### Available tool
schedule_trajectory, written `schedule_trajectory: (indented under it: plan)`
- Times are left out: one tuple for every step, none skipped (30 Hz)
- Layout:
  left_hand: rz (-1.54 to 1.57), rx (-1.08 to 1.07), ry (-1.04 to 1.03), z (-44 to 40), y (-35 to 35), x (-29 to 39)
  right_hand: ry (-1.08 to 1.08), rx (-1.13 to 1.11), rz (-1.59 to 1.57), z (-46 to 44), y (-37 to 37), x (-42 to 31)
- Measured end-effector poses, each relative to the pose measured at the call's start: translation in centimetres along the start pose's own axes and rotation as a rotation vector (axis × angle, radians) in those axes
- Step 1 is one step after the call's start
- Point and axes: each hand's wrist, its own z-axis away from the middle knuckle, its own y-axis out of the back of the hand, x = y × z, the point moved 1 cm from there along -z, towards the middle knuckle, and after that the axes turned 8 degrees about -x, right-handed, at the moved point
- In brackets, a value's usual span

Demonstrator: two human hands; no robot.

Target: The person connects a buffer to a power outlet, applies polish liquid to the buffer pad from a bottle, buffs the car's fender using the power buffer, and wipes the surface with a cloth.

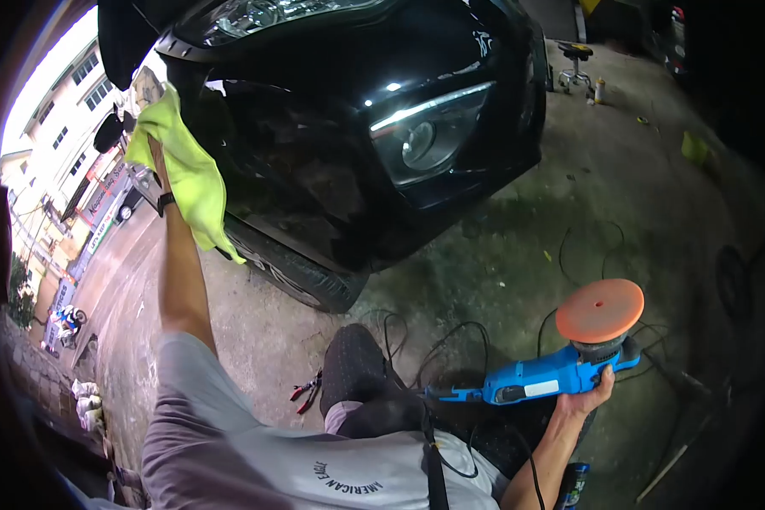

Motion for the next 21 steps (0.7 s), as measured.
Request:
schedule_trajectory:
  plan:
    - [0.020,0.028,0.005,1.1,1.0,4.7,-0.005,-0.013,-0.021,0.0,0.3,0.0]
    - [0.057,0.062,-0.011,2.2,1.8,9.1,-0.002,-0.027,-0.042,-0.1,0.6,0.2]
    - [0.099,0.088,-0.047,3.8,2.6,13.3,0.005,0.003,-0.038,-0.2,1.1,0.2]
    - [0.131,0.101,-0.102,6.2,3.4,17.4,0.027,0.084,0.008,-0.1,-3.6,0.3]
    - [0.161,0.073,-0.155,8.8,4.0,21.2,0.027,0.087,0.030,-0.3,-3.1,0.4]
    - [0.141,-0.042,-0.242,11.9,5.3,25.4,0.035,0.056,0.002,-0.5,-4.0,0.6]
    - [0.164,-0.262,-0.238,15.3,6.3,28.1,0.038,0.130,0.034,-0.3,-4.0,0.7]
    - [0.187,-0.466,-0.303,19.8,6.3,28.3,0.056,0.156,0.053,-0.2,-3.1,0.9]
    - [0.247,-0.643,-0.314,24.1,7.5,28.8,0.061,0.166,-0.022,-0.3,-3.7,1.2]
    - [0.185,-0.606,-0.304,28.9,9.0,28.4,0.022,0.187,0.024,0.2,-5.2,0.9]
    - [0.472,-0.556,-0.145,31.4,12.0,29.3,-0.029,0.111,-0.095,0.1,-6.4,0.8]
    - [0.621,-0.501,-0.047,33.7,13.8,29.1,-0.035,0.128,-0.102,0.2,-6.2,1.0]
    - [0.865,-0.642,0.281,34.3,17.0,31.1,-0.043,0.120,-0.124,0.2,-6.3,1.1]
    - [0.889,-0.810,0.349,36.8,18.9,29.9,-0.061,0.112,-0.141,0.3,-6.3,1.1]
    - [0.521,-1.010,0.327,38.9,21.4,29.9,-0.059,0.087,-0.175,0.3,-6.6,1.0]
    - [0.553,-1.344,0.281,36.1,23.2,32.9,-0.061,0.058,-0.214,0.2,-7.2,0.8]
    - [0.562,-1.667,0.218,34.0,24.6,35.9,-0.027,0.047,-0.181,0.3,-7.7,0.4]
    - [0.578,-1.685,0.184,34.2,24.9,37.6,-0.002,0.028,-0.155,0.6,-8.1,0.3]
    - [0.766,-1.687,0.064,35.0,24.9,39.3,0.039,-0.007,-0.130,0.8,-8.0,0.1]
    - [0.955,-1.672,-0.051,36.0,24.3,40.3,0.077,-0.052,-0.102,0.9,-8.0,-0.1]
    - [0.961,-1.707,0.033,37.3,23.0,40.6,0.064,-0.104,-0.051,1.3,-7.2,0.0]
